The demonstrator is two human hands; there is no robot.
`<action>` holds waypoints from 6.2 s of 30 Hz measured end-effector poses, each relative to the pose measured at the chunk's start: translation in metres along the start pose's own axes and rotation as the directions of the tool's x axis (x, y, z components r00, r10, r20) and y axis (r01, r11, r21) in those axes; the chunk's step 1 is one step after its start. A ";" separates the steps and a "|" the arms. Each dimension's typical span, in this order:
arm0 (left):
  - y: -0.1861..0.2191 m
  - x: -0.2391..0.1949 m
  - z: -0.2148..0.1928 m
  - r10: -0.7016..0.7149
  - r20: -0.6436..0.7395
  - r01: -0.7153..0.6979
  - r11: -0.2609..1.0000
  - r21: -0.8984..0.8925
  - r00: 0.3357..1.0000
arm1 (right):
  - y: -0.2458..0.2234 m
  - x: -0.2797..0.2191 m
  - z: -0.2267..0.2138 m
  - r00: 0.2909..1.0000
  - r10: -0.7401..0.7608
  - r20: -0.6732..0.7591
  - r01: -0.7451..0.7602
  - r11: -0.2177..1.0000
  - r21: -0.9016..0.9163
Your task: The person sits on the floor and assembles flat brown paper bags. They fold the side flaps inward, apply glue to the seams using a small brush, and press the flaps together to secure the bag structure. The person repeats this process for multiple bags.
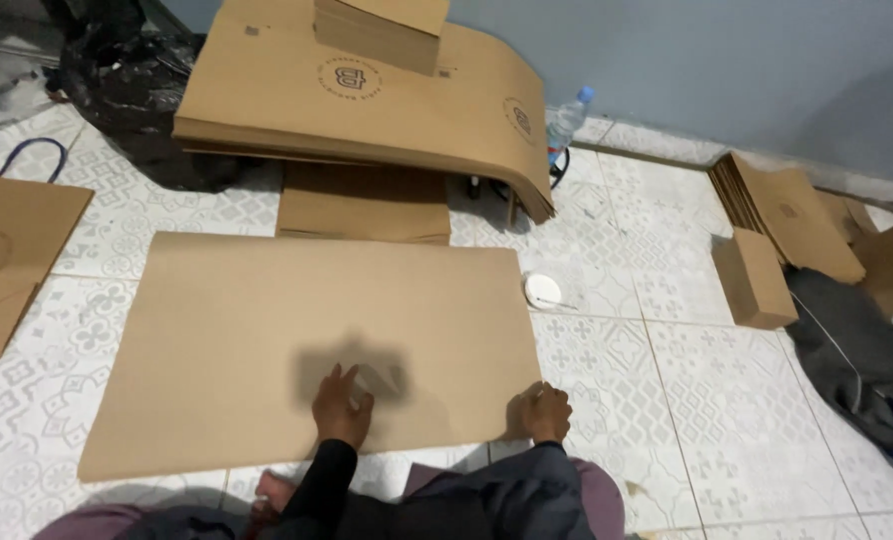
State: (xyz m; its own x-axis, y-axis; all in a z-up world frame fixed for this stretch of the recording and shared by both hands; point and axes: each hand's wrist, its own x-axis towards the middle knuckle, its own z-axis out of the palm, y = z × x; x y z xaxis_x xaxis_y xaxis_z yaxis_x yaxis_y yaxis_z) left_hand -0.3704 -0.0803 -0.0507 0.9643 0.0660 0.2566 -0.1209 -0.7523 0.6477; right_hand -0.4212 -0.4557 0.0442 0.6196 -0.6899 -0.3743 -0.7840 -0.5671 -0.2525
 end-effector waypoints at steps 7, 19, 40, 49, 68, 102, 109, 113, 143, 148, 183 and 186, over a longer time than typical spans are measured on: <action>0.063 -0.056 0.010 -0.107 0.308 -0.048 0.888 0.457 0.945 | 0.010 0.007 0.027 0.997 0.078 0.016 -0.075 0.989 -0.126; 0.107 -0.047 -0.024 -0.265 0.597 -0.139 0.828 0.544 0.758 | 0.026 0.028 0.027 0.969 -0.039 -0.245 0.109 0.954 0.279; 0.176 0.072 0.010 -0.171 0.546 0.439 0.799 -0.410 0.820 | -0.081 -0.135 0.003 0.370 -0.827 -0.423 0.914 0.407 0.005; 0.048 0.131 -0.011 -0.361 0.293 0.430 0.874 -0.225 0.886 | -0.140 -0.110 -0.008 0.544 -0.803 -0.245 0.786 0.385 0.483; -0.017 0.099 -0.064 -0.457 0.046 0.453 0.889 0.070 0.888 | -0.219 -0.095 0.110 0.470 -0.838 -0.279 0.805 0.536 -0.256; -0.065 0.105 -0.074 -0.371 -0.042 0.371 0.907 0.197 0.928 | -0.247 -0.101 0.106 0.518 -0.844 -0.140 0.828 0.536 -0.165; -0.068 0.106 -0.074 -0.363 -0.059 0.367 0.912 0.184 0.930 | -0.248 -0.095 0.110 0.546 -0.833 -0.092 0.817 0.554 -0.162; -0.069 0.104 -0.074 -0.369 -0.047 0.371 0.909 0.191 0.928 | -0.244 -0.093 0.109 0.563 -0.825 -0.046 0.814 0.563 -0.140; -0.071 0.108 -0.055 -0.298 -0.046 0.300 0.921 0.250 0.953 | -0.235 -0.068 0.097 0.638 -0.751 0.170 0.770 0.616 -0.164; -0.056 0.109 -0.065 -0.294 -0.036 0.288 0.896 0.338 0.955 | -0.232 -0.064 0.104 0.614 -0.782 0.108 0.787 0.597 -0.157; 0.011 0.078 0.048 -0.038 0.310 -0.138 0.838 0.527 0.950 | -0.125 0.015 -0.005 0.861 -0.470 0.195 0.240 0.713 0.659; 0.039 0.094 -0.011 -0.185 0.623 -0.109 0.908 0.403 0.760 | -0.139 0.076 0.004 0.600 -0.766 -0.231 0.795 0.603 0.066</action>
State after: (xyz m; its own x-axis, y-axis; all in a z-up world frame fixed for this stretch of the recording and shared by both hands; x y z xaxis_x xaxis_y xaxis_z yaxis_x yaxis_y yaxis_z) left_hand -0.2876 -0.0966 0.0066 0.9022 -0.2188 -0.3718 -0.1201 -0.9551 0.2708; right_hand -0.2657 -0.4273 0.0470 0.9810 -0.0838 0.1751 0.0172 -0.8609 -0.5085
